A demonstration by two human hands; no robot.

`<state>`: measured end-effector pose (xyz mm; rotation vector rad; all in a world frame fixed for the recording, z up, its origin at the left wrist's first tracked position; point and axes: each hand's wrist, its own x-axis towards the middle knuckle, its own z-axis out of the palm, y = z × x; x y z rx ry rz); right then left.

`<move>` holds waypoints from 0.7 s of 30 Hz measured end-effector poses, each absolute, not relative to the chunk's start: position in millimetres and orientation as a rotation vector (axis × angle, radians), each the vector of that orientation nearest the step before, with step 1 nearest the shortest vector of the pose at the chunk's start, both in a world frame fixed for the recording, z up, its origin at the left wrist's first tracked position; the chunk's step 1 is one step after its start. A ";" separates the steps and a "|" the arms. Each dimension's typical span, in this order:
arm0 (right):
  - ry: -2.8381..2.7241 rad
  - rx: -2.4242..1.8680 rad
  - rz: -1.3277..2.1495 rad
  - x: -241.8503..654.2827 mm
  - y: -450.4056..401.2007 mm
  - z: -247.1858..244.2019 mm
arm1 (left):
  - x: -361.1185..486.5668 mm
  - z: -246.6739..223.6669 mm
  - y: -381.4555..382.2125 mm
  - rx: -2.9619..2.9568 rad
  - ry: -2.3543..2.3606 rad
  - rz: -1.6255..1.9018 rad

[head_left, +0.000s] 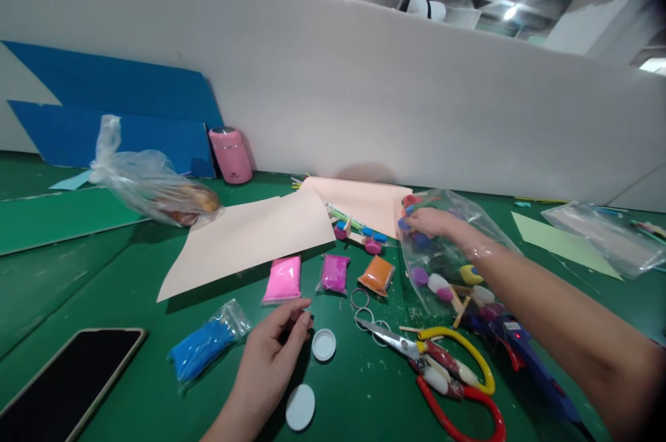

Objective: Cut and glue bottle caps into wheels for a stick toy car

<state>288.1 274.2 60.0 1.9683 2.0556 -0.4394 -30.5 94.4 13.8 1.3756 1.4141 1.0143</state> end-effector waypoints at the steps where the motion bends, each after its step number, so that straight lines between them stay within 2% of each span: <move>1: 2.042 1.973 -0.468 288.9 275.9 58.9 | -30.5 13.2 94.7 1.383 1.415 1.008; 14: 1.973 1.959 -0.728 288.5 276.3 63.5 | -30.9 13.0 94.3 1.422 1.442 0.967; 21: 2.087 2.119 -0.644 280.1 286.2 60.2 | -30.3 13.6 94.0 1.407 1.453 1.014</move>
